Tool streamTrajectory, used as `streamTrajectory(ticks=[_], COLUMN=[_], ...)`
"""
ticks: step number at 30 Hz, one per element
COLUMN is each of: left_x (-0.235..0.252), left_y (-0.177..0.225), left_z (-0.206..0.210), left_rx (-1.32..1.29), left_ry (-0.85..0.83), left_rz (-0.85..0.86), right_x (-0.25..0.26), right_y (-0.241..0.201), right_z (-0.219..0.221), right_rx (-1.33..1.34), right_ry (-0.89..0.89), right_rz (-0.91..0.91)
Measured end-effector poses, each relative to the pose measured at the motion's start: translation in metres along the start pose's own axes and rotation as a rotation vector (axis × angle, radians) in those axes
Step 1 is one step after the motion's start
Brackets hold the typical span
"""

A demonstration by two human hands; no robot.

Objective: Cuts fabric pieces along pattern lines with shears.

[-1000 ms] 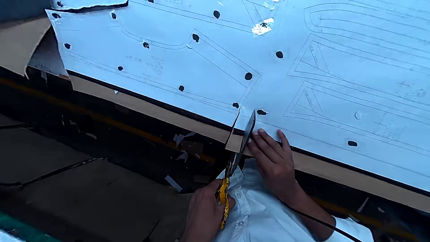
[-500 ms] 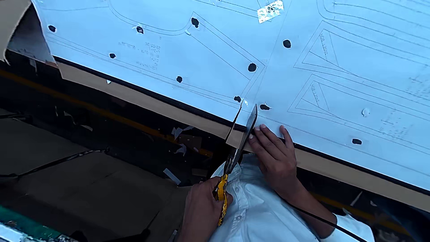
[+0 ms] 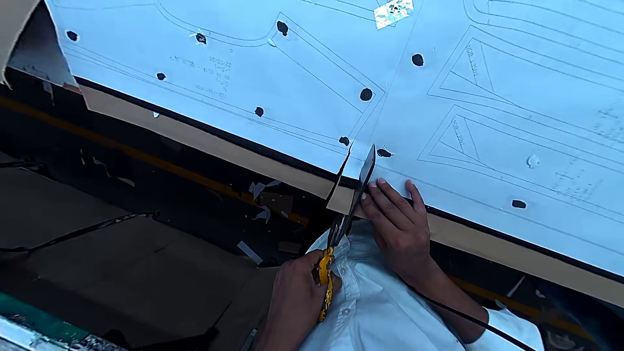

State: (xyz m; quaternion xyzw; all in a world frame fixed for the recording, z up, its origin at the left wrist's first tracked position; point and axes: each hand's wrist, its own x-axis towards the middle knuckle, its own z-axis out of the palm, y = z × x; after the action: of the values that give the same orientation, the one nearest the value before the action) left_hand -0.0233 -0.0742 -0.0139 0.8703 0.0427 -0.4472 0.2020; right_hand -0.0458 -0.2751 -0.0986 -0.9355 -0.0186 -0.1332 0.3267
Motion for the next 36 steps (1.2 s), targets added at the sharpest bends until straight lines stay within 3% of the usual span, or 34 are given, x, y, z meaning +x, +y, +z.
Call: streamTrajectory(ticks=[21,36], left_x=[-0.002,0.009], left_y=[-0.001,0.001], left_z=[0.005,-0.005], left_rx=[-0.169,-0.018], left_ry=[0.046,0.035], left_rz=[-0.018,-0.011], right_x=[0.001,-0.001], right_y=[0.000,0.001], right_z=[0.000,0.000], right_rx=[0.003,0.009], right_ry=[-0.013,-0.001], right_rz=[0.001,-0.005])
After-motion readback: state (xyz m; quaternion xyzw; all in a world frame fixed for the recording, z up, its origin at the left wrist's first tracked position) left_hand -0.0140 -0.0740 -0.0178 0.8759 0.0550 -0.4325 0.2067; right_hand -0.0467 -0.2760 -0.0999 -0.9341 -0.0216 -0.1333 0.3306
